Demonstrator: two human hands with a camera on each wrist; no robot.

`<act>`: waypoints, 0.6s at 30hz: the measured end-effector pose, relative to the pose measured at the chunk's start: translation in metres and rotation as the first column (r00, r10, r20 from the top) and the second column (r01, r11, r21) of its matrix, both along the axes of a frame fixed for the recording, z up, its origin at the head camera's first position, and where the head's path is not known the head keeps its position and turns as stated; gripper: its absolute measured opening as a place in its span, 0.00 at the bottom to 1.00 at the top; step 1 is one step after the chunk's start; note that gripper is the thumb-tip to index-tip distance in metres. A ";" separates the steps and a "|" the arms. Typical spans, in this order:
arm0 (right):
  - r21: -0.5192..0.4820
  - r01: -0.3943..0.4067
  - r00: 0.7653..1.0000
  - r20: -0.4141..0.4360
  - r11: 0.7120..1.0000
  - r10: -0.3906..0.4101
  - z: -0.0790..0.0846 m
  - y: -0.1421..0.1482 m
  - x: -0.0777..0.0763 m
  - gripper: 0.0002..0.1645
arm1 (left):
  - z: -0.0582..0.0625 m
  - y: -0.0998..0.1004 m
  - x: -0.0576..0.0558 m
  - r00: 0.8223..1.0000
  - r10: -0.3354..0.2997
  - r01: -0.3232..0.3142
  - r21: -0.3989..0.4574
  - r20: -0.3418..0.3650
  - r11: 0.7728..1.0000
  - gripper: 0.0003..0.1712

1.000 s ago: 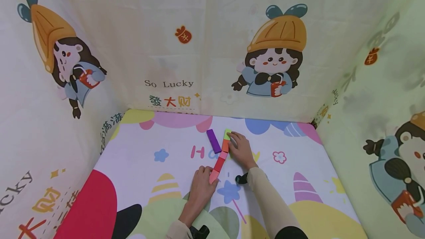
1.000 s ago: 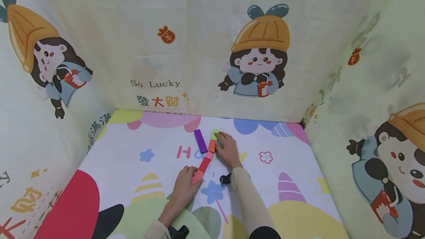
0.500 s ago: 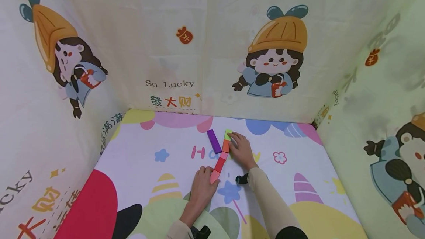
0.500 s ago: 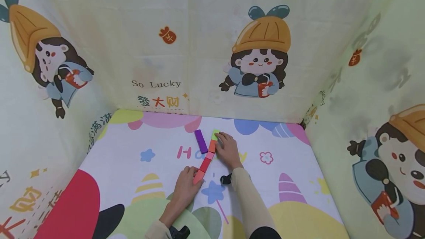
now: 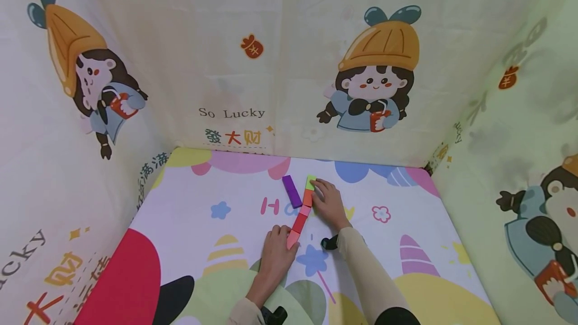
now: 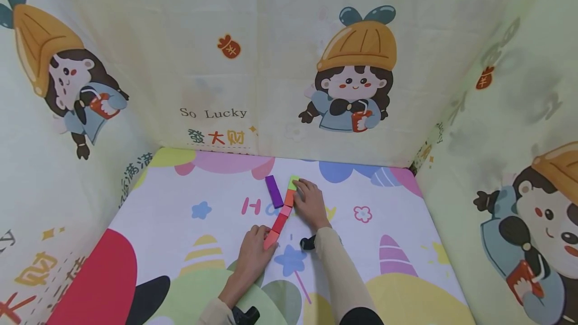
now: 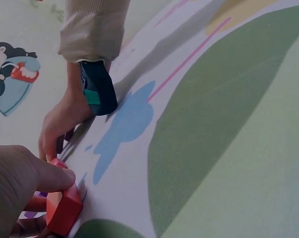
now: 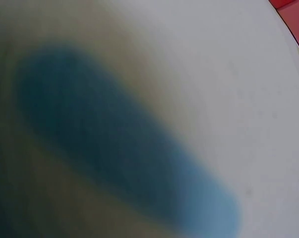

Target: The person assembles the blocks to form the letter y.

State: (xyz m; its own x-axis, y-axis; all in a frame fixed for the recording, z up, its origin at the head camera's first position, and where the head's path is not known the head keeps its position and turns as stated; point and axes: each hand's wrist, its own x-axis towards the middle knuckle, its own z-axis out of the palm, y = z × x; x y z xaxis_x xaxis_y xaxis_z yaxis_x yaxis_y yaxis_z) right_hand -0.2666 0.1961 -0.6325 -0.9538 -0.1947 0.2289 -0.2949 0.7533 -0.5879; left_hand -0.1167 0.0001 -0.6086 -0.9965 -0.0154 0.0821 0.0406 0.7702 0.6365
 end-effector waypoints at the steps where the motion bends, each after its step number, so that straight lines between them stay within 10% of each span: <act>1: 0.000 0.001 1.000 0.005 1.000 -0.001 0.000 0.000 0.000 0.28 | 0.000 0.000 0.000 1.000 -0.002 0.002 -0.003 -0.002 1.000 0.24; 18: 0.014 0.008 1.000 0.030 1.000 -0.008 0.000 0.000 0.000 0.29 | -0.001 0.000 0.000 1.000 -0.002 0.001 -0.024 -0.026 1.000 0.24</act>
State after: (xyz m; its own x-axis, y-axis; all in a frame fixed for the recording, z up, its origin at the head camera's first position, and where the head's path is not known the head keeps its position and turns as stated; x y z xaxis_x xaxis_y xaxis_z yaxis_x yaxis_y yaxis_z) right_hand -0.2661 0.1957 -0.6324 -0.9617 -0.1898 0.1978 -0.2712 0.7639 -0.5856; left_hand -0.1163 0.0000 -0.6100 -0.9940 -0.0113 0.1086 0.0584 0.7851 0.6166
